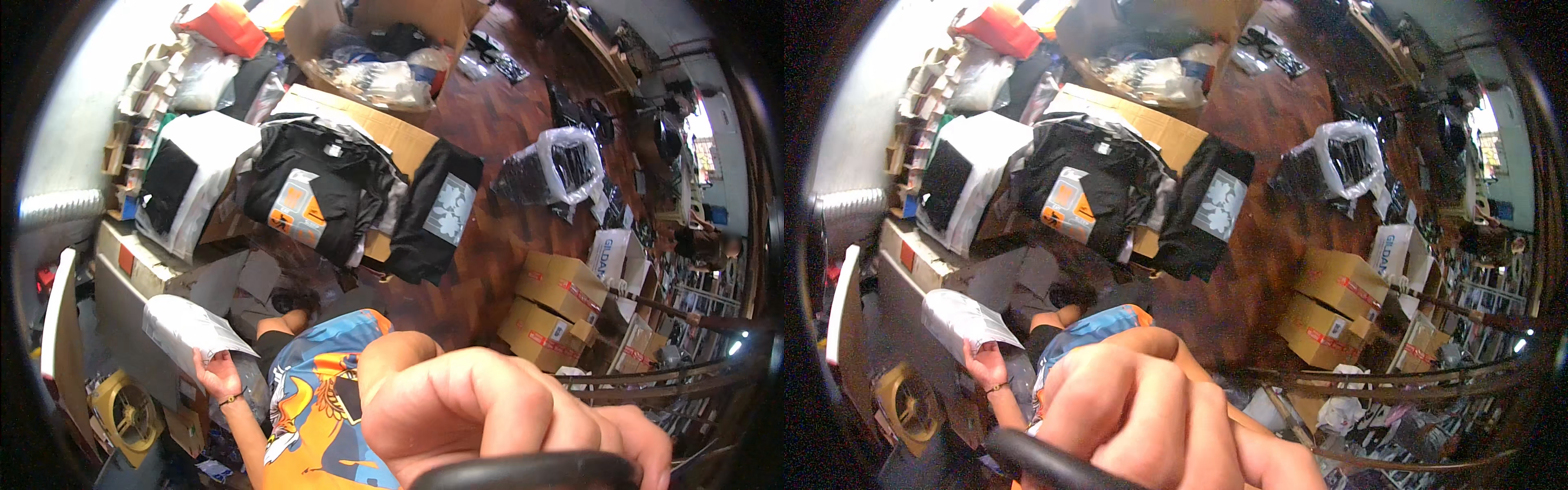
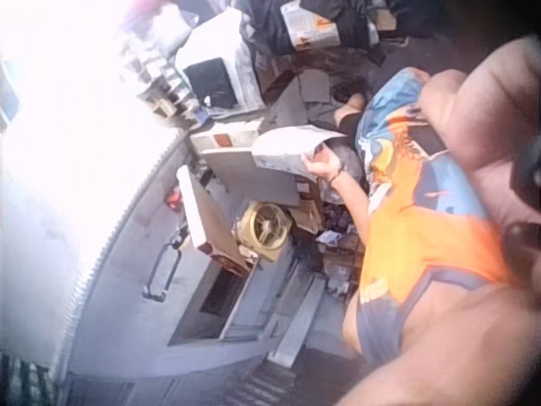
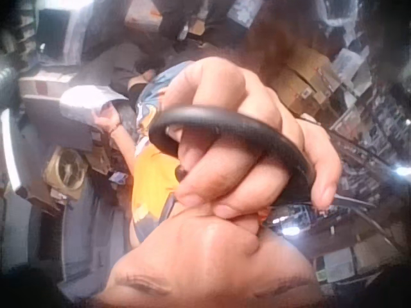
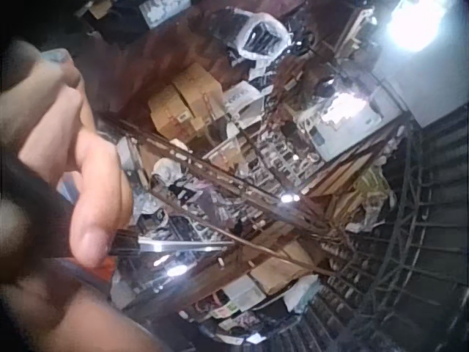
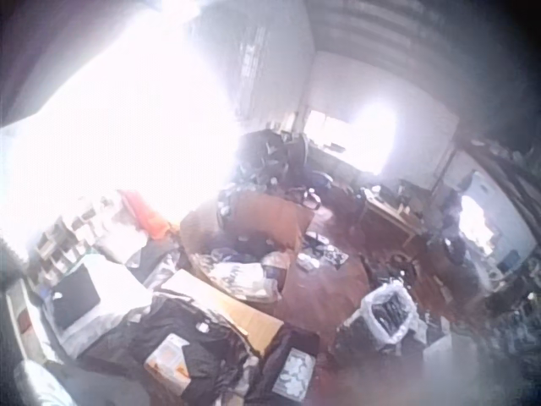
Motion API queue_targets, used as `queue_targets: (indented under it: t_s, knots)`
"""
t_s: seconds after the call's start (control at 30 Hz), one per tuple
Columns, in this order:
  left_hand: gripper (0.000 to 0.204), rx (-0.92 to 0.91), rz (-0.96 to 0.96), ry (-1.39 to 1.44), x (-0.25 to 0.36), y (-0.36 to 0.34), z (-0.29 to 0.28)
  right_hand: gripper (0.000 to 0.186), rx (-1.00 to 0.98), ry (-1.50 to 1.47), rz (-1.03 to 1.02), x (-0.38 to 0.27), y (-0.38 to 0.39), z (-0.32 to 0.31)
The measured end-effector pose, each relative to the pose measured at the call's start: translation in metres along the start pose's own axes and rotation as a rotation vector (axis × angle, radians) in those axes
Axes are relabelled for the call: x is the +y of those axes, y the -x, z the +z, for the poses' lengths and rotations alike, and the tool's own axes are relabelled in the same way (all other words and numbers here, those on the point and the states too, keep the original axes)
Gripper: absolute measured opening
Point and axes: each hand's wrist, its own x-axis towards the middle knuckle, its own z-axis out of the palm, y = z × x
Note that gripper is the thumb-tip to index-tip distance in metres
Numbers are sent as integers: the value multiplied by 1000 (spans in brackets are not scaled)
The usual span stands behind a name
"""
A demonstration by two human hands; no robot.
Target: The person handles a black t-shirt and a floral stencil in a cluttered workspace. They place the t-shirt on a heat press machine, then pick up and inspect the stencil, aligning it before placing it on the shirt. The person then closes the heat press lid.
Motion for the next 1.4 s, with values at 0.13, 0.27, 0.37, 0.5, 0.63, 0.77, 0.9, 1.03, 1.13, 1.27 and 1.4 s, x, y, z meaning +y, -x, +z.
queue_targets:
  t_s: [0.13,0.27,0.37,0.5,0.63,0.77,0.9,1.03,1.13,1.27,1.4]
  knots:
    - [30,-48,-79,-114,-21,19,21,33,62,-92,-92,14,-8,-51]
    - [36,-153,-164,-148,-41,31,38,42,221,450,315,33,24,-158]
    - [37,-126,-255,-254,-52,48,93,33,201,812,744,58,102,-284]
    - [40,-176,-303,-401,-59,55,101,52,67,1377,1232,17,263,-386]
    - [35,-151,-361,-358,-67,55,107,55,125,1477,1550,-30,351,-392]
    - [29,-116,-244,-421,-71,53,102,37,-58,1719,1416,-31,368,-388]
    - [21,-76,-105,-528,-65,51,99,26,-35,1679,1202,5,334,-390]
    - [18,-45,-37,-555,-52,48,98,26,-86,1783,850,54,292,-404]
    - [18,-21,-27,-547,-46,53,95,27,-13,1815,713,88,278,-416]
    - [16,-17,-25,-552,-44,57,93,25,-222,1958,782,98,300,-449]
    - [15,-13,-30,-535,-47,55,68,24,-227,1888,1354,96,317,-418]
